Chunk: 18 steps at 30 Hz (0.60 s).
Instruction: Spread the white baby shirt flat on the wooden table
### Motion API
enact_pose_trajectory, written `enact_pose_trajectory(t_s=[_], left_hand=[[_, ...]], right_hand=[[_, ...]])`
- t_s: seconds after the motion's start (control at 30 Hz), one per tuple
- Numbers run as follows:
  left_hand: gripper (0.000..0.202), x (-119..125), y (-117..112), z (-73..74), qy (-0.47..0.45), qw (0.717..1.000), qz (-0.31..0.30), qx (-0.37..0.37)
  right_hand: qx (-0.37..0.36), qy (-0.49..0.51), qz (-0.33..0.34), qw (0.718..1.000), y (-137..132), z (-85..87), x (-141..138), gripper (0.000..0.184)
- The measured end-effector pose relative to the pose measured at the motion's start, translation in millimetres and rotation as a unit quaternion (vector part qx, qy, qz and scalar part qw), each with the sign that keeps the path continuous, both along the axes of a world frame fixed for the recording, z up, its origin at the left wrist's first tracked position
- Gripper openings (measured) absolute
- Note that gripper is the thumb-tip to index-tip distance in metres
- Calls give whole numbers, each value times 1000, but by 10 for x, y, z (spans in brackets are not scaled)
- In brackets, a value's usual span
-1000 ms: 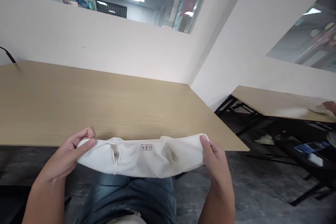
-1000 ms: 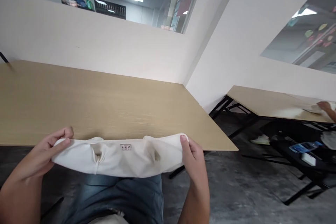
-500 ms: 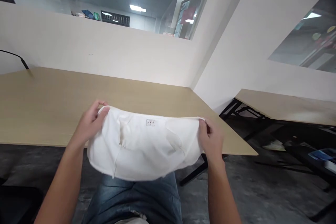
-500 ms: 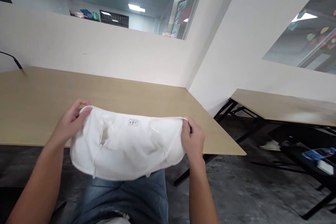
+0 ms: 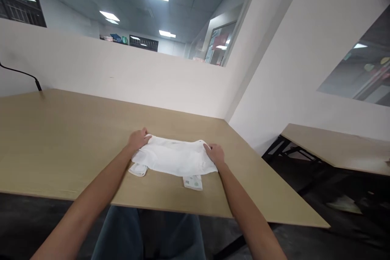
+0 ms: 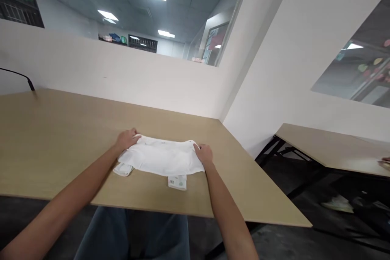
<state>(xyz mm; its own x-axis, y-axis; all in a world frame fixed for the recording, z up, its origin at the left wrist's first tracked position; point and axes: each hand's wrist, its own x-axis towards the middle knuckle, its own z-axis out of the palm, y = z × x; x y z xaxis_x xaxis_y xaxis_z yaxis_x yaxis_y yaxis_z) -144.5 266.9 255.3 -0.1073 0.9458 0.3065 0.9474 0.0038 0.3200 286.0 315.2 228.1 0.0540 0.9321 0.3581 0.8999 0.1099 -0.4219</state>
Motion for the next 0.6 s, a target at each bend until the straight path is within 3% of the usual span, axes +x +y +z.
enact_pose_trajectory(t_s=[0.13,0.3,0.43,0.6], left_hand=[[39,-132,-8,-11,-29,998,-41,-38],[39,-314,-103,190,-90,981,-153,-84],[45,-377,-216,346,-206,937,-226,-171],[44,-334,-343,449,-332,895,-243,-176]], right_hand=[[0,66,45,997,48,-29,125,51],[-66,160,152,973,-14,6,329,49],[-84,303,203,928,-73,49,315,50],[-81,472,153,865,-82,70,160,49]])
